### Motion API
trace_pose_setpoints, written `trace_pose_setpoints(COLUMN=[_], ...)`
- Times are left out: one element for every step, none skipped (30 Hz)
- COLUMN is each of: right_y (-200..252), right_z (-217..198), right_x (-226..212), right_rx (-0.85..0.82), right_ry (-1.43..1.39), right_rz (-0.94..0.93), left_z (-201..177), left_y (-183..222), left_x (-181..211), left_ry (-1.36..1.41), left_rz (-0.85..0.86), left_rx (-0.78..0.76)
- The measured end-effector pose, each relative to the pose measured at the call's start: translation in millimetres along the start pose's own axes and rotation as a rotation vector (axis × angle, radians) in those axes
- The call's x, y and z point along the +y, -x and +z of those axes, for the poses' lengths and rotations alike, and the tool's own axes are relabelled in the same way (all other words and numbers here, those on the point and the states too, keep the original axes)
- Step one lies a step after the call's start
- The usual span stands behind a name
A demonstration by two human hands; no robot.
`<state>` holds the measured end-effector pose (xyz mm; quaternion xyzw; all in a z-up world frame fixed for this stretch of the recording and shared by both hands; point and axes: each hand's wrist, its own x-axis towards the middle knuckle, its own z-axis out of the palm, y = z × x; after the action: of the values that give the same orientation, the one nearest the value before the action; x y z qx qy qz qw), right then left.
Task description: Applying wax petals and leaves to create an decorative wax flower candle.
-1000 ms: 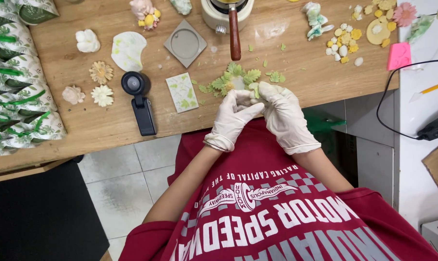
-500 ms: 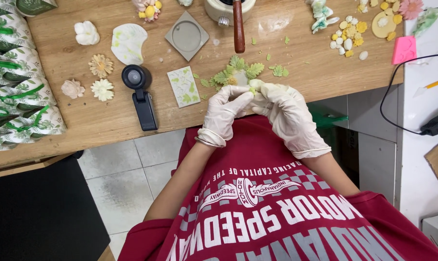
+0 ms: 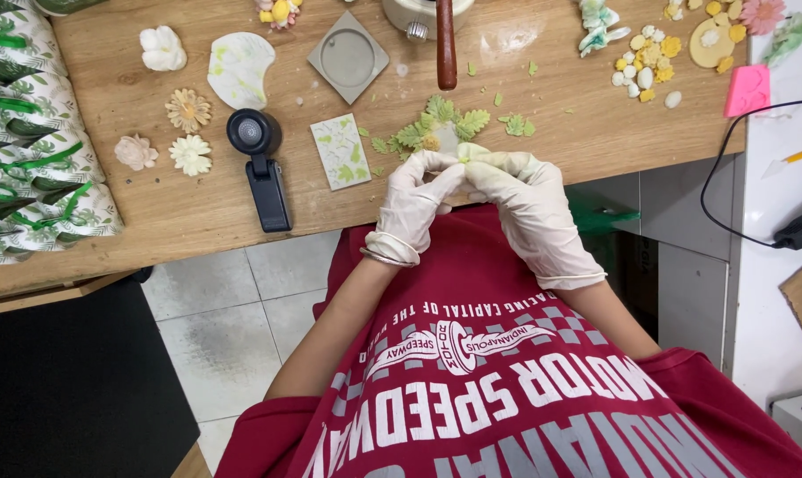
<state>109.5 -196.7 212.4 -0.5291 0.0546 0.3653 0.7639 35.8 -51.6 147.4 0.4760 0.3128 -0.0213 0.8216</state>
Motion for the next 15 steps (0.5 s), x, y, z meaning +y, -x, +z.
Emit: trace_pose_setpoints(right_y=[-1,-1,-2,-3,-3,-4,-4,-5,-5,-4,-4,-4,-5,-5,-4], right_z=[-2,-4,-6,-9,-11,-12,-12,-13,-10,-8,-6,-10,-14,-18,-17], right_x=[2,5,6,8,11,11,11,11,5,0,-5,-4,-2,0,1], right_rx=[0.017,0.034,0.034,0.041,0.048,0.049,0.041,0.033,0.034,0.011,-0.011,-0.011,-0.023,-0.035,-0.034], right_ry=[0.016,0.031,0.031,0.035,0.038,0.038,0.028,0.018,0.017,-0.016,-0.049,-0.049,-0.042,-0.036,-0.037], right_rz=[-0.018,-0.036,-0.035,-0.031,-0.026,-0.025,-0.010,0.005,0.004,0.036,0.067,0.067,0.063,0.060,0.061], left_z=[0,1,2,3,3,2,2,2,2,2,1,1,0,0,0], left_y=[0,1,1,3,4,4,5,4,2,1,0,-1,-2,-2,-1], left_x=[1,2,5,9,12,12,12,13,9,6,2,2,3,3,4], left_ry=[-0.044,-0.088,-0.088,-0.144,-0.200,-0.199,-0.242,-0.285,-0.286,-0.251,-0.217,-0.217,-0.155,-0.093,-0.094], left_rz=[0.031,0.061,0.060,0.070,0.081,0.079,0.102,0.125,0.125,0.122,0.119,0.119,0.059,-0.001,-0.003], left_rx=[-0.006,-0.011,-0.011,-0.015,-0.018,-0.018,-0.048,-0.078,-0.079,-0.061,-0.044,-0.044,-0.056,-0.067,-0.067])
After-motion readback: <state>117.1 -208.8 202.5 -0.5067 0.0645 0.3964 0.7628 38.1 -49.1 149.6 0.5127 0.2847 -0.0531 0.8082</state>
